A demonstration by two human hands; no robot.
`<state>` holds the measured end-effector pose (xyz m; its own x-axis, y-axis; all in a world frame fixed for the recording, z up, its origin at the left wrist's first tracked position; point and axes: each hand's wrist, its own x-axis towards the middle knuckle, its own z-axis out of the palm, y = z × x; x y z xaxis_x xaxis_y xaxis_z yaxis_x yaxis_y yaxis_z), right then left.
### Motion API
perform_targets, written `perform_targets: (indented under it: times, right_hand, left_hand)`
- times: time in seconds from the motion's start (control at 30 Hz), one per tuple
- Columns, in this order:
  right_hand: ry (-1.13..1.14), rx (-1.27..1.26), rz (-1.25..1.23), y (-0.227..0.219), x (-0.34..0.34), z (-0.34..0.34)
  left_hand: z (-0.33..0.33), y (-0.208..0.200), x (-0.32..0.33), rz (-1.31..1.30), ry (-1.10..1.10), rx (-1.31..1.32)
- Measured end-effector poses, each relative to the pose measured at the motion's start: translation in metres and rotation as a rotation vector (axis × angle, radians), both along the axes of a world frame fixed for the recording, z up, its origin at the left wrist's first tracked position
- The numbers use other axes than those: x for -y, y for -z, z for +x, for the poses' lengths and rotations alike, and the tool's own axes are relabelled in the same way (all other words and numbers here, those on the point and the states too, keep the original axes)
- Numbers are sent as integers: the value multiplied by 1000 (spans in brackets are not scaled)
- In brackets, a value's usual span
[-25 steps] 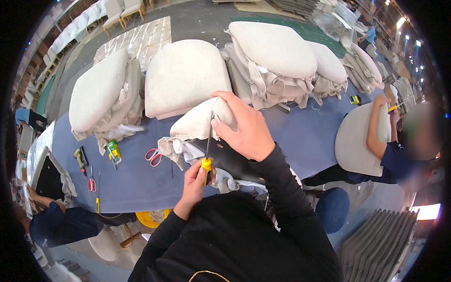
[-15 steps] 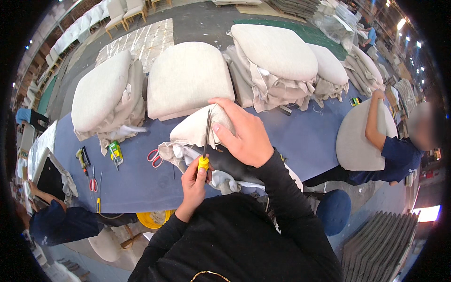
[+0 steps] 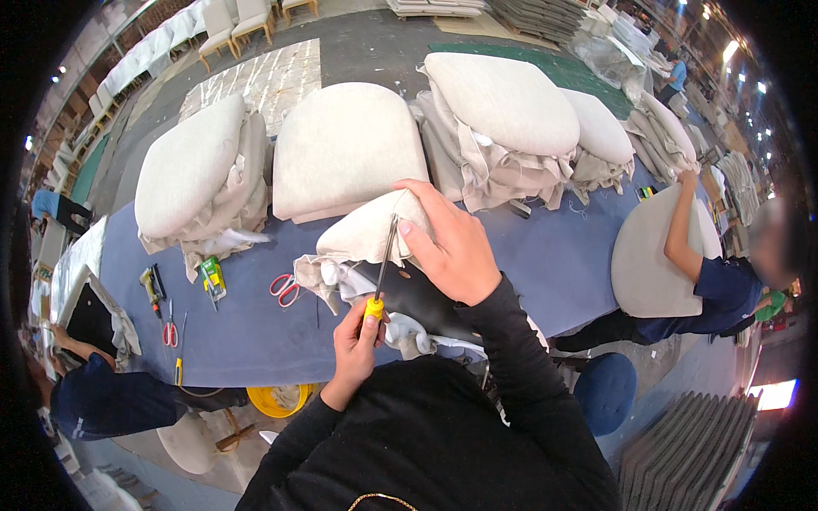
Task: The person covers a foam cushion with fabric, using a staple gun to secure the material to the underside. They use a screwdriver to tuck and smooth the fabric into the edges and corners, then trim excess material with scissors. The process is repeated for multiple cushions on a workbench.
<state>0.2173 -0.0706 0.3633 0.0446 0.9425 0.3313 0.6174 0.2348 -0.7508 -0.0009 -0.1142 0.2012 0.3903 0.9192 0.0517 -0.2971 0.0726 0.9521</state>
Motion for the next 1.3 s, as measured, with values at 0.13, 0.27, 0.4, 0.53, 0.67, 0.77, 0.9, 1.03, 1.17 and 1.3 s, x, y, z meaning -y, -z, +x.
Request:
perform_targets:
  times: [0.13, 0.27, 0.4, 0.53, 0.67, 0.77, 0.9, 1.03, 1.17, 1.3]
  right_hand:
    - [6, -1, 5, 2, 0, 2]
    - [11, -12, 37, 5, -2, 3]
    - [6, -25, 40, 5, -1, 3]
    - [17, -27, 31, 4, -1, 7]
    - [-31, -41, 37, 0, 5, 6]
    - [-86, -44, 2, -5, 15, 1]
    - [-131, 32, 112, -4, 28, 11]
    - [-117, 179, 296, -2, 43, 29]
    - [-143, 147, 443, 9, 48, 41]
    - [-211, 32, 526, 19, 49, 51]
  left_hand:
    - [-12, 5, -3, -518, 455, 538]
    - [-15, 26, -14, -706, 641, 755]
    - [-1, 21, -11, -635, 577, 738]
    - [15, 10, -4, -399, 330, 584]
    - [-3, 46, -16, -616, 539, 970]
    - [7, 30, -22, -480, 313, 841]
    - [-37, 19, -50, -531, -7, 865]
    - [-122, 66, -92, -368, -452, 585]
    - [-200, 199, -101, -518, -578, -419]
    - [-217, 275, -86, -311, -569, -846]
